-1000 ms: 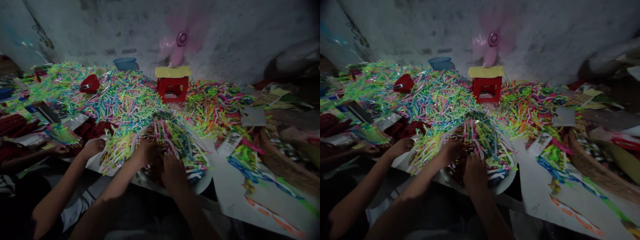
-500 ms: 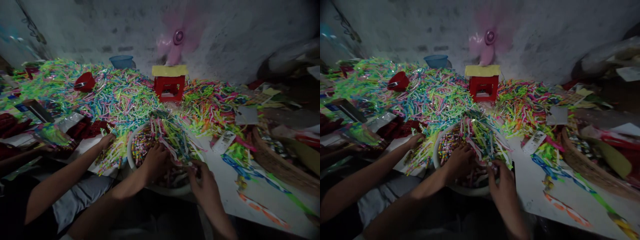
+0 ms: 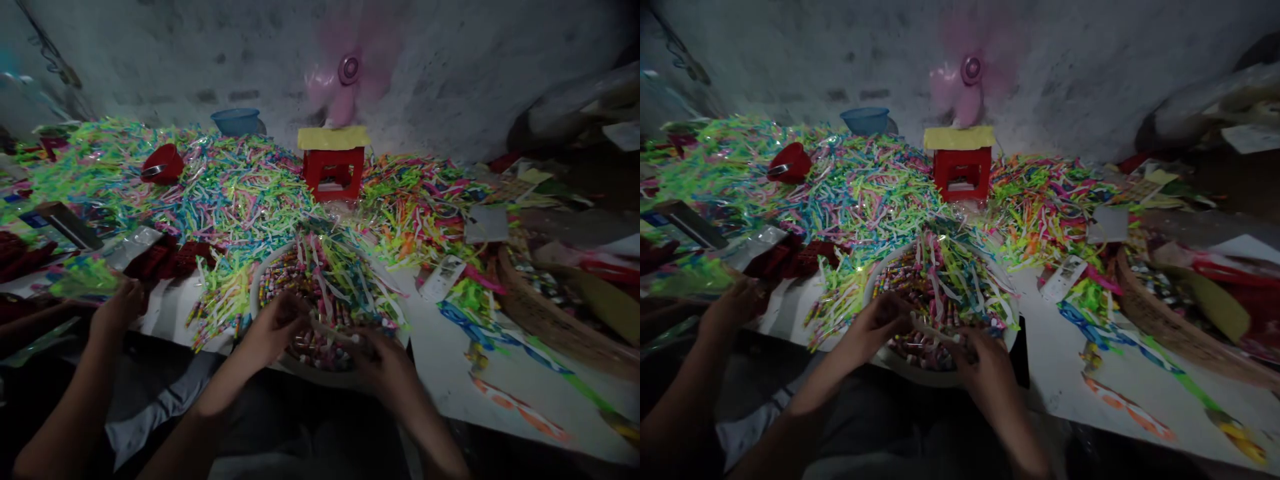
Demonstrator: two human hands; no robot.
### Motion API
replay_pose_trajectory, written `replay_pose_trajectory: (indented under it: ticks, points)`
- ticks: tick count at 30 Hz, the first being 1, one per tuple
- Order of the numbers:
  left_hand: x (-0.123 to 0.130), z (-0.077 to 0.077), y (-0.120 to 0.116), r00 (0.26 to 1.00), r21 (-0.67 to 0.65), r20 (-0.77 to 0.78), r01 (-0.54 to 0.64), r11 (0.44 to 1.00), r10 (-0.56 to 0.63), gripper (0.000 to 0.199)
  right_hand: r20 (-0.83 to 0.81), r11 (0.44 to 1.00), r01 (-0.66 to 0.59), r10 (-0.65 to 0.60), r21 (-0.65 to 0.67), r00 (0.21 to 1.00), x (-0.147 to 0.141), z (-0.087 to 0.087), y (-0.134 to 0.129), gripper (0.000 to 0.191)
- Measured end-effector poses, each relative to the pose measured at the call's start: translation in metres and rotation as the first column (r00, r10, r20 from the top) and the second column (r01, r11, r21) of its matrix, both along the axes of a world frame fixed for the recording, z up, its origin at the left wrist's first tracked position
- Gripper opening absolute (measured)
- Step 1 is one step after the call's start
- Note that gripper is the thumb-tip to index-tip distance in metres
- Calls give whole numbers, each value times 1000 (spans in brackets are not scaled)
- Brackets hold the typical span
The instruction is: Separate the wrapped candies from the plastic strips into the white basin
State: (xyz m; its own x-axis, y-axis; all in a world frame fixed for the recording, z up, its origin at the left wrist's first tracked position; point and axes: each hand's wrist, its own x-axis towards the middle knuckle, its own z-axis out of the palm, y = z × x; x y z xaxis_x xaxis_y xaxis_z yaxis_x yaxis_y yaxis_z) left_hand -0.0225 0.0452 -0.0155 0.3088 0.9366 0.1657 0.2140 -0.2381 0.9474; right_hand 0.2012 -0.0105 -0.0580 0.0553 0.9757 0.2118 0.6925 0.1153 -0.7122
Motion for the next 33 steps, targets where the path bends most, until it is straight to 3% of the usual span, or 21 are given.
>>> replay_pose_trajectory:
  ticks: [2,5,7,10,14,17,26,33]
  points:
    - [2,1,-7,990,-92,139,-21,996,34,34,-99,996,-36,27,-86,995,-15,6,1,36]
    - [12,-1,-18,927,-312,371,74,947,50,46,-241,980,-108,65,-169,968,-38,14,0,38]
    - [18,-4,-21,900,-406,428,112,907,81,41,-297,982,-110,61,-151,953,-51,15,-3,38]
    - [20,-9,-20,844,-471,491,50,881,215,39,-320,999,-35,25,-26,947,-60,11,-8,41]
    - [16,-7,-14,782,-487,560,41,873,275,45,-208,982,38,2,186,978,-56,5,-11,29]
    - [14,-2,-14,781,-489,556,30,872,284,45,-124,960,-3,39,279,992,-53,4,-12,22]
    - [15,-4,-18,776,-504,550,14,864,308,43,76,961,-28,7,274,997,-56,7,-16,19]
    - [8,0,-20,794,-479,522,-29,877,311,44,-15,962,-89,96,259,995,-59,10,-15,17]
